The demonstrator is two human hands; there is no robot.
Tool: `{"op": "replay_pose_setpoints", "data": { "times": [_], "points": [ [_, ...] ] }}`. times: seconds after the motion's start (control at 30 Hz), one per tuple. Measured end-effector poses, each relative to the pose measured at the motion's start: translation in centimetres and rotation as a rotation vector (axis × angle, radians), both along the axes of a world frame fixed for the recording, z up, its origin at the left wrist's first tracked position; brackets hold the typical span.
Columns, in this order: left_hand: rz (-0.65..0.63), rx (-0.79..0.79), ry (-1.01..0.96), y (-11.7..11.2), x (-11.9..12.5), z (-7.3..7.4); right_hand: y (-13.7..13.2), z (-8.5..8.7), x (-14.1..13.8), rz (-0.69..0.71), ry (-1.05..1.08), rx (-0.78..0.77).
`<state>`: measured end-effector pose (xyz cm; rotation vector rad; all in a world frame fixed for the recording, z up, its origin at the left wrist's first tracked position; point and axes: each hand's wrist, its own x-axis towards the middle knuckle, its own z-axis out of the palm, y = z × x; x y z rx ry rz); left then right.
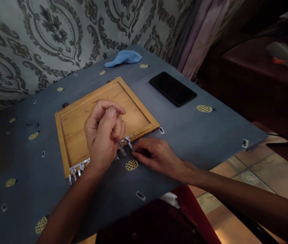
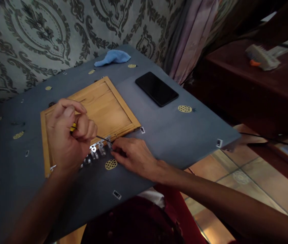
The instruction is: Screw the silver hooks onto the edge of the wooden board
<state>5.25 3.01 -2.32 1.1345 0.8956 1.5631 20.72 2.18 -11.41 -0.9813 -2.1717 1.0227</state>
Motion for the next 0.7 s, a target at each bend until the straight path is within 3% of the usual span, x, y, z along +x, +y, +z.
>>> {"op": "replay_pose_setpoints", "data": {
  "times": [0.23, 0.47, 0.7],
  "points": [
    [-0.013, -0.007, 0.033, 0.1, -0.2, -0.2, 0.0, 0.0, -0.1, -0.004, 0.002, 0.004],
    [-0.014, -0.02, 0.222, -0.5, -0.2, 0.2, 0.0, -0.1, 0.0, 0.003, -0.017, -0.001],
    [0.091, -0.021, 0.077, -1.0, 1.0, 0.0, 0.0, -0.3, -0.1, -0.004, -0.016, 0.009]
  ]
}}
